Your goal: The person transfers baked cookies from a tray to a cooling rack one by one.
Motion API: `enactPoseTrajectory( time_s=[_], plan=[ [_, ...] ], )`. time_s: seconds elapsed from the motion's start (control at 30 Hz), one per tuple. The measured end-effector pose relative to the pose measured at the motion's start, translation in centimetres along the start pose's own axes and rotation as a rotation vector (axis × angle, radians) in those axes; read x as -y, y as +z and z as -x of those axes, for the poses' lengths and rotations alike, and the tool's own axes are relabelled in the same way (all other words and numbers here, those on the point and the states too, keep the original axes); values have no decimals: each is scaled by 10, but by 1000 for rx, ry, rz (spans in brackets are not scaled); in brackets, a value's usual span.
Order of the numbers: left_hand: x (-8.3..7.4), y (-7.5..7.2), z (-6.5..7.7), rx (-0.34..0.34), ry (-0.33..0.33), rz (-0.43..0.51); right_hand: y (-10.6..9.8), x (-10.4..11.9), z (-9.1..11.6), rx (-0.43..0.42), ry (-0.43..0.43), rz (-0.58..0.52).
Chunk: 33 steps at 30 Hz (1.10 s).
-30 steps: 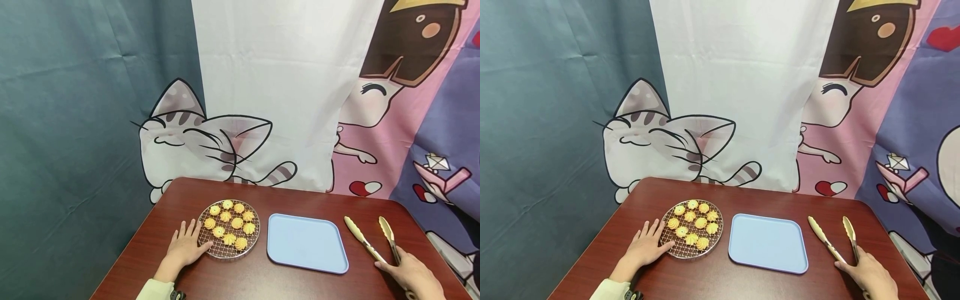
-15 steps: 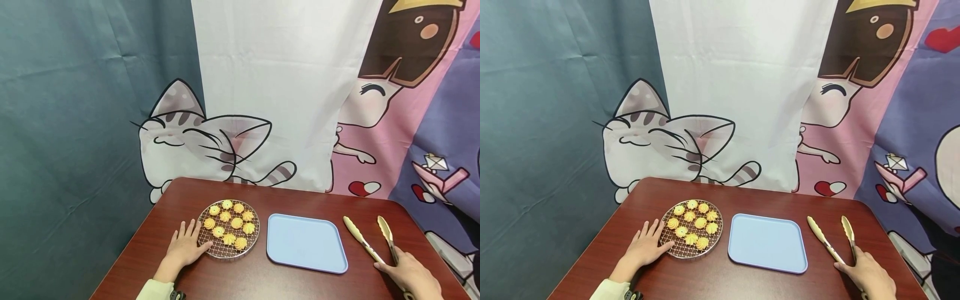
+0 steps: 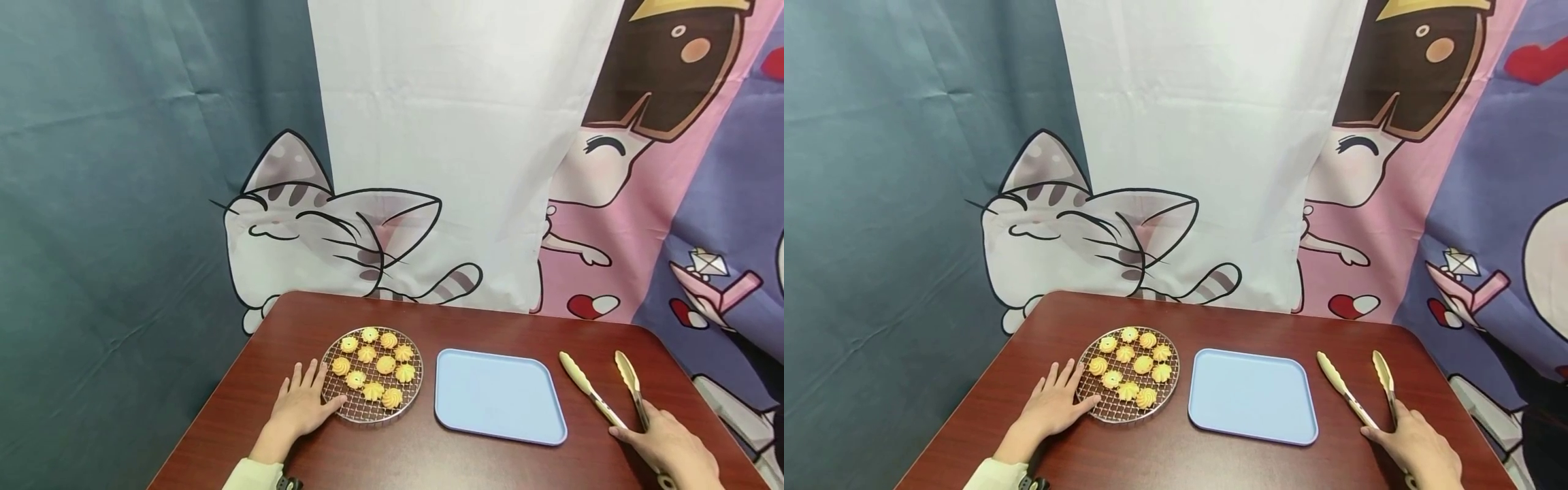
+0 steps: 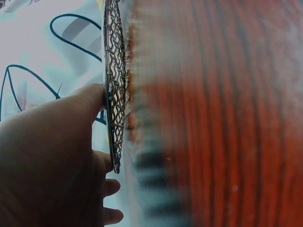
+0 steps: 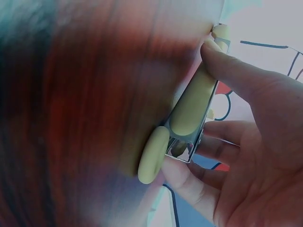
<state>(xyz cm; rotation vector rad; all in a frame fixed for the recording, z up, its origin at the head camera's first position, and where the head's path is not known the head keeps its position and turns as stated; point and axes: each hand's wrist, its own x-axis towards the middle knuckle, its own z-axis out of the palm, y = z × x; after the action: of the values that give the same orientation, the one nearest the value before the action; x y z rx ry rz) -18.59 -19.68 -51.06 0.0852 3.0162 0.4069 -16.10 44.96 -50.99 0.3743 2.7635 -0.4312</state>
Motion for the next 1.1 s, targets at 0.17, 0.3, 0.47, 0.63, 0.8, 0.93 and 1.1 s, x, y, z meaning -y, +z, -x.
enactPoseTrajectory(
  time_s=[0.17,0.3,0.47,0.63,0.8,0.93,1.1],
  plan=[
    [1,-1,0,-3,3,4,-2,2,0,0,-8,8],
    [2,-1,-1,1,2,13,-3,3,0,1,-5,6],
    [3,0,-1,3,6,14,-3,2,0,14,8,-5],
    [3,0,-1,2,18,14,-2,0,2,17,10,-3],
    [1,-2,0,-4,28,27,-4,-1,6,14,-15,-3],
    [1,-3,-1,-9,31,31,-9,2,10,34,-20,-8],
    [2,-7,-2,-11,41,40,-15,7,12,57,25,-3]
  ],
)
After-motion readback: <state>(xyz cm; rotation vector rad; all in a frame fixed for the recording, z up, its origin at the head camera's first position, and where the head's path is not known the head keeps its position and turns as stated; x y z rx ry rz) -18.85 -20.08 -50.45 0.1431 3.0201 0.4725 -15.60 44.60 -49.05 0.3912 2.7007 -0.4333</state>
